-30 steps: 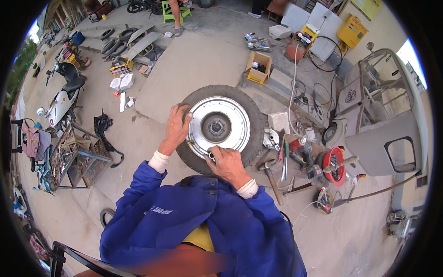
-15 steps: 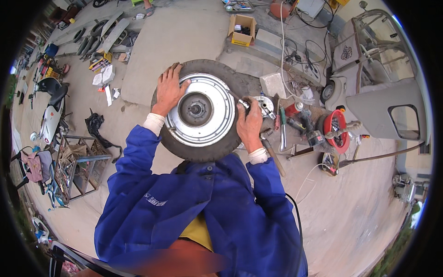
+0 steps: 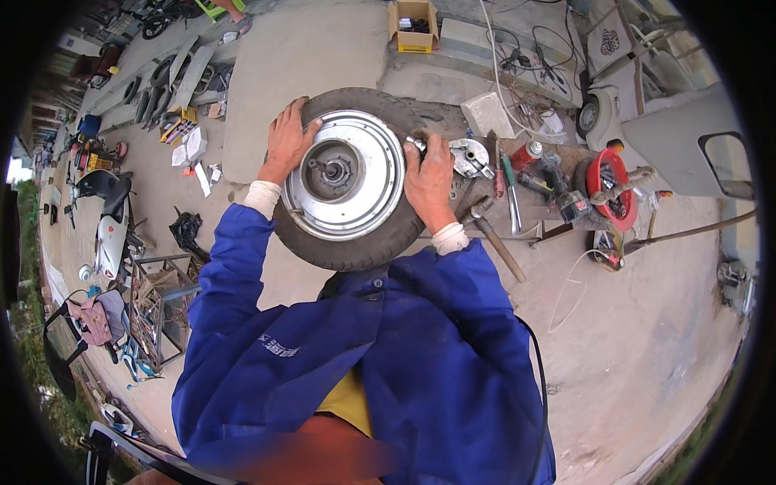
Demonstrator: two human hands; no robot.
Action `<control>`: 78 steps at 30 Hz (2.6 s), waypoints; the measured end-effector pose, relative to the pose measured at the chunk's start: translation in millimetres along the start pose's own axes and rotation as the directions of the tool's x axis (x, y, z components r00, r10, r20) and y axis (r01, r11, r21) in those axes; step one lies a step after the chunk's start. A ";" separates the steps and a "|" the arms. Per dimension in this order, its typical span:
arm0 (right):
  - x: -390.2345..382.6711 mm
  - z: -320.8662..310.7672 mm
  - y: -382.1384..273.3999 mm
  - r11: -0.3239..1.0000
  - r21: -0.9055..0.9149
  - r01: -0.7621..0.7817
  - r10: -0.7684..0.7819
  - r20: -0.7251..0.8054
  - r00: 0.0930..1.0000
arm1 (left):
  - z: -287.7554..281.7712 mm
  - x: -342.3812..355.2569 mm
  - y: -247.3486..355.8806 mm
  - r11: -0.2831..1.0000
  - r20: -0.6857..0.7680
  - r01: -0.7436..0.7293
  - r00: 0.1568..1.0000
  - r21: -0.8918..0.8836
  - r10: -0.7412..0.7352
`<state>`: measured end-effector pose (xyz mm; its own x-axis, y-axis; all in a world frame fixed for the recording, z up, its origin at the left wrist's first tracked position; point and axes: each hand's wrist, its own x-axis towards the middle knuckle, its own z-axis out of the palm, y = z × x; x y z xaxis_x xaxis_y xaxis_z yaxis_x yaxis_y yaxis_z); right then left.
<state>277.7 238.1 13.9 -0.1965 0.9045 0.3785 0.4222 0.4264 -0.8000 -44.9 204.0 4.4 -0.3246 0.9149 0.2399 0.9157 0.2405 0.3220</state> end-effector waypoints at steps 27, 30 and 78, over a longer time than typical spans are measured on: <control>-2.8 -8.8 -6.7 0.983 0.155 -0.098 0.095 0.025 0.995 | 23.2 9.3 -9.9 0.997 0.007 0.053 0.999 -0.059 -0.052; -18.6 -11.1 -8.9 0.985 0.155 -0.071 0.069 0.015 0.998 | 17.1 9.0 -6.1 0.997 0.003 -0.007 1.000 -0.083 0.007; -68.0 -84.0 220.4 0.831 -0.463 -0.308 0.504 0.393 0.769 | -12.6 -131.4 107.6 0.944 -0.184 0.172 0.956 -0.283 -0.229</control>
<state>458.5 270.4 -149.0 -0.2866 0.9116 -0.2948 0.8210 0.0751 -0.5660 93.3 105.6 19.1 -0.5639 0.7597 0.3239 0.7410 0.2924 0.6045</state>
